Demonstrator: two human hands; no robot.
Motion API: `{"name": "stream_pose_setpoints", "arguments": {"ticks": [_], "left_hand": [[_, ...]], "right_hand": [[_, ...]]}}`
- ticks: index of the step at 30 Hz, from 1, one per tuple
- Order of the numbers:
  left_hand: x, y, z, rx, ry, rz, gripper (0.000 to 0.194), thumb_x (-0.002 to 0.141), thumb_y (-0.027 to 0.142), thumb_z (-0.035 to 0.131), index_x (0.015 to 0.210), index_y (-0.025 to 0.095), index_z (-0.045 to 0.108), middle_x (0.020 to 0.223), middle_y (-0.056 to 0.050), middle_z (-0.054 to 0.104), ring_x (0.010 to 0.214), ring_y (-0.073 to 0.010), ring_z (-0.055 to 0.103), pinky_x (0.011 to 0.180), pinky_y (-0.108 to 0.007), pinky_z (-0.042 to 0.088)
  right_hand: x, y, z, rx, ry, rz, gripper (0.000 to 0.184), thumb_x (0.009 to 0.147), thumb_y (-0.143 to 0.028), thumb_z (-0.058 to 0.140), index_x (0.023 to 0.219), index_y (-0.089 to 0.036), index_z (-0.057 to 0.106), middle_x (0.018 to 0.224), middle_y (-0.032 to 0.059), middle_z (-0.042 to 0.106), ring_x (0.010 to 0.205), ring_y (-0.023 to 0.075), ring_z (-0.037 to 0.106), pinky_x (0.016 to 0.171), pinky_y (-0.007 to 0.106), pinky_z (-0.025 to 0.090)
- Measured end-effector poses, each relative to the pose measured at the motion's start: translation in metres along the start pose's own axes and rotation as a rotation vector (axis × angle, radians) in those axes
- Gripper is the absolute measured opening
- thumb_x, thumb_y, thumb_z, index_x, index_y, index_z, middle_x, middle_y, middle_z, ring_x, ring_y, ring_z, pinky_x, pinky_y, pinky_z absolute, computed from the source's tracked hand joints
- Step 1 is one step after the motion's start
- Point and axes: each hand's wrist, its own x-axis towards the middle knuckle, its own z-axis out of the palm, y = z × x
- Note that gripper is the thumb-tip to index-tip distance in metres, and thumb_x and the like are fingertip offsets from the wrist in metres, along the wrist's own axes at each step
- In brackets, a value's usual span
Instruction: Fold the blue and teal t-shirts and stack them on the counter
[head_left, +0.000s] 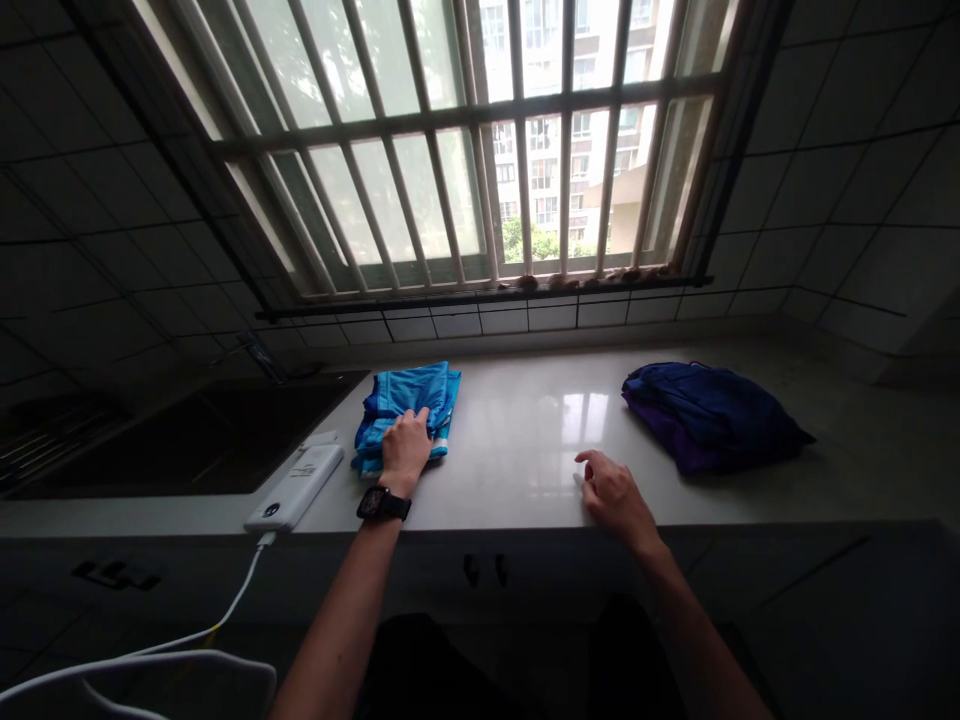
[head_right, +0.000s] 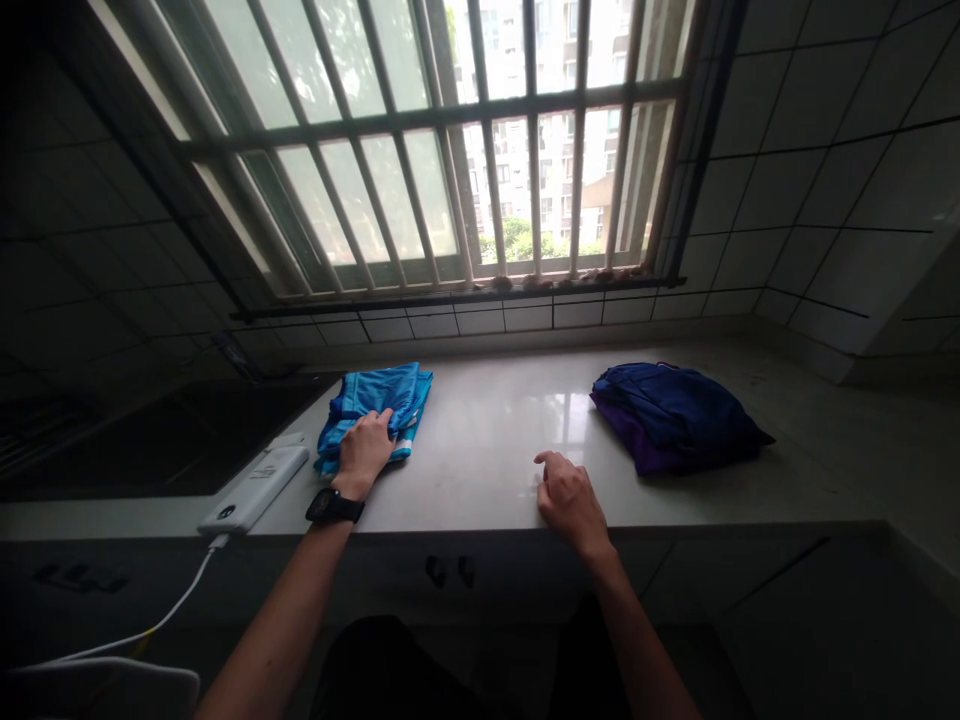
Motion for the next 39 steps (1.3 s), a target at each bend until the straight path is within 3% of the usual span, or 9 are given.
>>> {"name": "stream_pose_setpoints", "arguments": {"ticks": [9, 12, 14, 17, 20, 22, 25, 28, 39], "left_hand": [[0.002, 0.001, 0.020, -0.096, 0.011, -0.070, 0.057, 0.090, 0.029, 0.057, 0.145, 0.016, 0.051, 0.143, -0.021, 0.054, 0.133, -0.0352, 0.052, 0.114, -0.045, 0.038], [0.005, 0.007, 0.012, -0.121, -0.032, -0.099, 0.059, 0.089, 0.033, 0.058, 0.144, 0.013, 0.052, 0.144, -0.025, 0.054, 0.136, -0.0379, 0.050, 0.117, -0.049, 0.033], [0.010, 0.017, 0.002, -0.177, -0.083, -0.107, 0.062, 0.089, 0.044, 0.060, 0.141, 0.012, 0.054, 0.143, -0.026, 0.056, 0.137, -0.0407, 0.049, 0.118, -0.053, 0.031], [0.021, 0.040, -0.012, -0.324, 0.015, 0.046, 0.058, 0.091, 0.055, 0.056, 0.134, 0.016, 0.058, 0.141, -0.020, 0.059, 0.138, -0.0381, 0.051, 0.122, -0.054, 0.027], [0.031, 0.067, -0.013, -0.405, 0.243, 0.278, 0.036, 0.095, 0.044, 0.054, 0.121, 0.021, 0.063, 0.130, -0.015, 0.065, 0.129, -0.0320, 0.059, 0.126, -0.049, 0.025], [0.035, 0.079, -0.004, -0.393, 0.319, 0.350, 0.023, 0.094, 0.034, 0.055, 0.110, 0.022, 0.065, 0.119, -0.014, 0.069, 0.119, -0.0307, 0.063, 0.124, -0.050, 0.030], [0.036, 0.085, 0.017, -0.346, 0.280, 0.377, 0.015, 0.091, 0.022, 0.054, 0.102, 0.023, 0.064, 0.108, -0.011, 0.071, 0.108, -0.0292, 0.066, 0.111, -0.046, 0.043], [0.032, 0.081, 0.031, -0.331, 0.212, 0.374, 0.016, 0.090, 0.018, 0.052, 0.100, 0.023, 0.064, 0.107, -0.011, 0.072, 0.105, -0.0280, 0.067, 0.104, -0.043, 0.045], [0.035, 0.073, 0.038, -0.413, 0.192, 0.349, 0.014, 0.089, 0.016, 0.050, 0.098, 0.020, 0.060, 0.102, -0.011, 0.073, 0.102, -0.0284, 0.069, 0.099, -0.043, 0.046]], "right_hand": [[0.000, -0.002, -0.001, -0.020, 0.008, -0.004, 0.036, 0.083, -0.007, 0.043, 0.111, -0.019, 0.061, 0.092, 0.0041, 0.066, 0.088, 0.0205, 0.063, 0.086, 0.034, 0.040], [0.000, -0.002, -0.002, -0.049, 0.015, -0.012, 0.035, 0.082, -0.006, 0.043, 0.109, -0.020, 0.061, 0.090, 0.0036, 0.066, 0.086, 0.0205, 0.064, 0.086, 0.034, 0.040], [-0.001, -0.003, -0.002, -0.062, 0.019, -0.022, 0.035, 0.083, -0.005, 0.043, 0.109, -0.020, 0.061, 0.089, 0.0031, 0.065, 0.085, 0.0203, 0.064, 0.085, 0.034, 0.041], [-0.001, -0.003, 0.000, -0.066, 0.024, -0.038, 0.035, 0.083, -0.004, 0.044, 0.108, -0.021, 0.061, 0.088, 0.0021, 0.065, 0.085, 0.0207, 0.065, 0.085, 0.034, 0.042], [-0.002, -0.001, 0.004, -0.070, 0.032, -0.043, 0.035, 0.082, -0.004, 0.044, 0.106, -0.022, 0.061, 0.086, 0.0015, 0.065, 0.083, 0.0210, 0.066, 0.083, 0.034, 0.044], [-0.002, 0.002, 0.007, -0.071, 0.041, -0.045, 0.036, 0.081, -0.003, 0.043, 0.105, -0.023, 0.061, 0.086, 0.0017, 0.066, 0.082, 0.0214, 0.067, 0.082, 0.035, 0.045], [-0.001, 0.007, 0.009, -0.067, 0.040, -0.043, 0.039, 0.079, -0.002, 0.043, 0.107, -0.024, 0.061, 0.087, 0.0019, 0.066, 0.084, 0.0217, 0.068, 0.084, 0.035, 0.046], [0.000, 0.009, 0.007, -0.060, -0.009, -0.033, 0.037, 0.080, -0.002, 0.044, 0.105, -0.023, 0.062, 0.087, 0.0015, 0.066, 0.083, 0.0207, 0.067, 0.084, 0.035, 0.046], [0.002, -0.004, 0.002, -0.010, 0.015, 0.050, 0.035, 0.079, -0.001, 0.043, 0.101, -0.020, 0.061, 0.091, 0.0026, 0.063, 0.089, 0.0203, 0.063, 0.087, 0.035, 0.041]]}}
